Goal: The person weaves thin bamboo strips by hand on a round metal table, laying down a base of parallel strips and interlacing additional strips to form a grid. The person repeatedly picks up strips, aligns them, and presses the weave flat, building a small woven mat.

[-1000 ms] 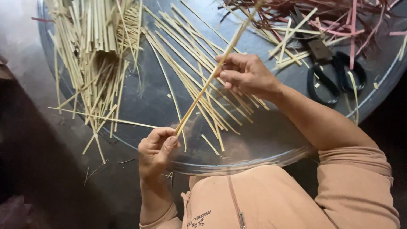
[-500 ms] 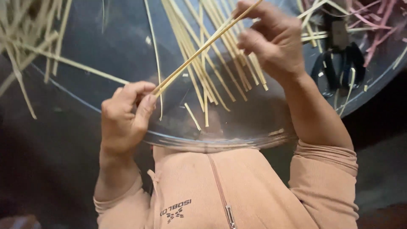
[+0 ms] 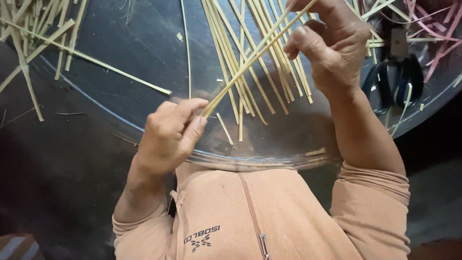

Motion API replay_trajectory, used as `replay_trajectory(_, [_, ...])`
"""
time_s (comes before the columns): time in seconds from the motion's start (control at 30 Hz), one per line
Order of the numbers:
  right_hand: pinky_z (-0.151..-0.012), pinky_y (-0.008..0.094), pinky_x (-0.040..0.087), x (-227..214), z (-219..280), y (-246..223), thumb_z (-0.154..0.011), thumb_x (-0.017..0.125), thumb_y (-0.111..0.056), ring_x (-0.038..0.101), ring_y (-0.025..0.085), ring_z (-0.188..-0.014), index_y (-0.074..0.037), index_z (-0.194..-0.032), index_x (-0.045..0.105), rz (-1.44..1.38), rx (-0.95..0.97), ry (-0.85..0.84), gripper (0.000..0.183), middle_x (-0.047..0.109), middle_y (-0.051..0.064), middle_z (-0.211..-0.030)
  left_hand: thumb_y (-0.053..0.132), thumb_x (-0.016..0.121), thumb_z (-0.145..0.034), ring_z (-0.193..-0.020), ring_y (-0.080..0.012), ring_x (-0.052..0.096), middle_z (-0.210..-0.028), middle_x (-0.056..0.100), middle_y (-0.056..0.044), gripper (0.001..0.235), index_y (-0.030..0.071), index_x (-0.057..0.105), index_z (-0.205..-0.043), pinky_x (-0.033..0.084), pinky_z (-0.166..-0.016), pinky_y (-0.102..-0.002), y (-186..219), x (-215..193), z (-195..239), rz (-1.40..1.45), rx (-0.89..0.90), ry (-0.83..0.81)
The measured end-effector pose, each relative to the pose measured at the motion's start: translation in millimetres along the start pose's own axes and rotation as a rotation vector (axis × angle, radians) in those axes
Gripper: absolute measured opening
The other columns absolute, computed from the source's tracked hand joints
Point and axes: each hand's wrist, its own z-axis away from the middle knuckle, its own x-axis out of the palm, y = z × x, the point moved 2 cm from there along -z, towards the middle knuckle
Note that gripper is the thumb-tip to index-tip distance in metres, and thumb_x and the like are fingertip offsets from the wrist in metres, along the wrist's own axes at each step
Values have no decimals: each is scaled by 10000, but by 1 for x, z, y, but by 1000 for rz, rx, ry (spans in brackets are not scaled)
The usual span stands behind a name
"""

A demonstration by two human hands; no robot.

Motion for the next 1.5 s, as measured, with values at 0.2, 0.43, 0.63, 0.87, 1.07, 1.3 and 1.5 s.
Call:
replay_trajectory(0.2, [-597,226,500,18,2,-12,-859,488,54,526,190,-651,75,-1123,424,-218,102,-164,272,496,208,-1015,68,508,-815,-528,-207,431,-665,533,-54,104,45,529,-914,337,-530,-342,5,14,0,-13,54,-56])
replay_trajectory(0.43, [-525,223,385,34,-7,-19,-839,500,18,453,114,-562,41,-903,543,148,52,22,80,505,83,-730,86,510,-810,-564,-301,453,-641,484,-115,84,43,468,-869,369,-560,-385,22,39,-14,-74,135,-96])
replay_trajectory(0.63, [-297,352,323,53,-43,-32,-677,426,17,477,262,-484,-61,-774,414,994,-295,36,126,464,104,-754,121,468,-879,-656,-260,538,-772,599,-59,228,-15,482,-1062,386,-630,-374,33,23,-23,-272,245,10])
replay_trajectory(0.87, [-280,283,287,118,-61,-29,-803,263,67,379,149,-358,-2,-627,510,1748,-321,361,311,457,105,-535,98,573,-823,-650,-265,537,-770,603,-81,191,-29,537,-961,408,-667,-363,48,8,-20,-326,185,74])
replay_trajectory(1.07, [-286,309,305,142,-65,-7,-775,244,102,421,216,-349,95,-673,553,1867,-257,188,326,497,182,-565,47,567,-811,-609,-284,481,-757,570,-120,96,-33,548,-860,398,-642,-375,72,0,-18,-329,259,147])
replay_trajectory(1.3, [-294,275,255,147,-66,-2,-691,284,137,378,219,-341,63,-582,543,2001,-350,95,291,480,186,-543,140,529,-835,-882,-250,486,-976,580,-80,147,99,610,-951,380,-744,-358,115,10,-44,-460,761,158])
replay_trajectory(1.5, [-266,275,273,146,-65,-7,-717,272,123,386,205,-334,85,-617,551,1976,-427,38,299,494,174,-540,71,478,-855,-839,-243,573,-940,602,-44,164,74,634,-907,291,-832,-400,118,42,-46,-500,901,208])
